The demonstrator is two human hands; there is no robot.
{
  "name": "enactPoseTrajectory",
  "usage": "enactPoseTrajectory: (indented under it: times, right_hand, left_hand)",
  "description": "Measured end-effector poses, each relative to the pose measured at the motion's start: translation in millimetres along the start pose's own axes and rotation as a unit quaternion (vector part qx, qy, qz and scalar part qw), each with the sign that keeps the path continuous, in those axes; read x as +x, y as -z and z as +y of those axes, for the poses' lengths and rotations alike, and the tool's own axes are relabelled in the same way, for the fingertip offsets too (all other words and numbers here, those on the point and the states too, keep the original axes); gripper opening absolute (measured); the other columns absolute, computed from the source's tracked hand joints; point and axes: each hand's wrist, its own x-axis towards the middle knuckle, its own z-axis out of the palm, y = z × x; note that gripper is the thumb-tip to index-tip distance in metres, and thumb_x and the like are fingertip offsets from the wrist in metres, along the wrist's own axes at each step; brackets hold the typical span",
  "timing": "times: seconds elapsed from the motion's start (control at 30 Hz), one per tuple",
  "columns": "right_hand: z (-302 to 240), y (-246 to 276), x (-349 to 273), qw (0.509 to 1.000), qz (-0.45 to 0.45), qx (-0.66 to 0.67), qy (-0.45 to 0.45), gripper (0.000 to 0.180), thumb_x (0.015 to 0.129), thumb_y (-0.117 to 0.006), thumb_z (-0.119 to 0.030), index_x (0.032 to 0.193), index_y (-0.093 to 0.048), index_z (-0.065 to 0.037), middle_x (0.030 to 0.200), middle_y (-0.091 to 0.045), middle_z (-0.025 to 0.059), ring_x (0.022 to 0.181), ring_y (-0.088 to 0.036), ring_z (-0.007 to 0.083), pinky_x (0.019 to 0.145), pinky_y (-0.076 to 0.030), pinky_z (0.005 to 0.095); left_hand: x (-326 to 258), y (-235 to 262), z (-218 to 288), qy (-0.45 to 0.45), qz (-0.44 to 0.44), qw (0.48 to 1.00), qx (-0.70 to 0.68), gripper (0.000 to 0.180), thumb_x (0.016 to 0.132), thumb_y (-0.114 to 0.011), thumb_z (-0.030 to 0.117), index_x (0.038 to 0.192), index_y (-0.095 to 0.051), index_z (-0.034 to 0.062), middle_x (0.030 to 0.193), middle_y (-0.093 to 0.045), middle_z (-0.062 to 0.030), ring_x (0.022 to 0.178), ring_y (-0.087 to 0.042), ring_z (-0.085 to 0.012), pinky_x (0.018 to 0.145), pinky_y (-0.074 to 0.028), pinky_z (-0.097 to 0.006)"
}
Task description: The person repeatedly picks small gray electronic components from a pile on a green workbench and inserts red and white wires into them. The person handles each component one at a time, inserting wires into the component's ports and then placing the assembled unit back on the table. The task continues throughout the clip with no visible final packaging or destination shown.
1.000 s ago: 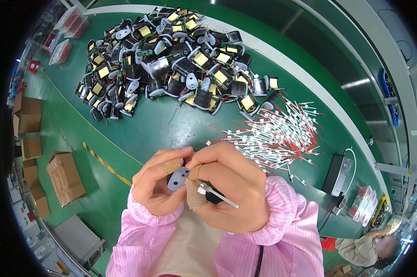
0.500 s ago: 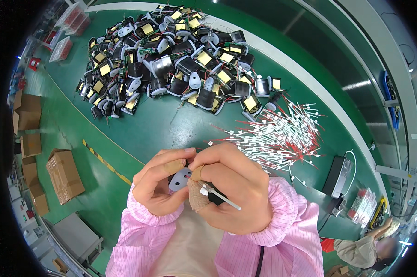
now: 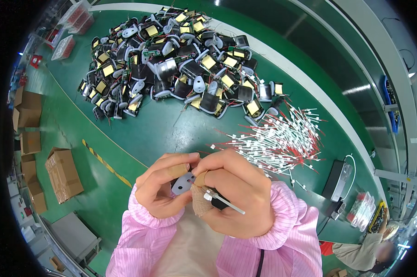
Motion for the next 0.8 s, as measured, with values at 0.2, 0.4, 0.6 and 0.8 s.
enactPoseTrajectory:
  times: [0.2, 0.4, 0.6, 0.8]
  right_hand:
    - [-0.7, -4.0, -1.9, 1.0, 0.02, -0.006, -0.005, 0.02, 0.063, -0.069, 0.009, 0.08, -0.061, 0.003, 0.09, -0.06, 0.0133, 0.065, -0.06, 0.0193, 0.055, -0.049, 0.0276]
    - [1.6, -4.9, -0.1, 1.0, 0.015, 0.014, -0.021, 0.018, 0.064, -0.069, 0.009, 0.079, -0.062, 0.003, 0.09, -0.06, 0.0131, 0.066, -0.059, 0.0194, 0.058, -0.049, 0.0274]
    - [0.3, -6.5, 0.8, 1.0, 0.027, 0.0, -0.016, 0.018, 0.064, -0.069, 0.009, 0.079, -0.062, 0.003, 0.089, -0.06, 0.0127, 0.067, -0.059, 0.0196, 0.058, -0.048, 0.0272]
    - [-1.6, -8.7, 5.7, 0.999, 0.037, -0.037, -0.006, 0.018, 0.063, -0.069, 0.009, 0.079, -0.061, 0.003, 0.087, -0.06, 0.012, 0.064, -0.059, 0.02, 0.055, -0.048, 0.0278]
  left_hand:
    - [-0.8, -1.2, -1.5, -0.005, 0.004, 1.0, 0.0, 0.043, 0.066, -0.076, -0.007, 0.105, -0.058, -0.0115, 0.112, -0.061, -0.0312, 0.094, -0.065, -0.0358, 0.081, -0.053, -0.041]
    - [1.4, -1.3, -2.4, -0.008, 0.019, 1.0, 0.003, 0.046, 0.065, -0.079, -0.008, 0.106, -0.059, -0.0081, 0.111, -0.063, -0.0259, 0.094, -0.066, -0.0362, 0.078, -0.055, -0.039]
    - [1.3, 0.1, -4.3, -0.01, 0.004, 1.0, 0.005, 0.046, 0.066, -0.077, -0.007, 0.107, -0.058, -0.0099, 0.112, -0.061, -0.0301, 0.093, -0.065, -0.0342, 0.079, -0.053, -0.039]
    - [4.6, -0.6, -5.1, -0.005, 0.009, 1.0, 0.021, 0.044, 0.066, -0.076, -0.008, 0.107, -0.058, -0.0094, 0.112, -0.062, -0.028, 0.093, -0.065, -0.0338, 0.078, -0.053, -0.038]
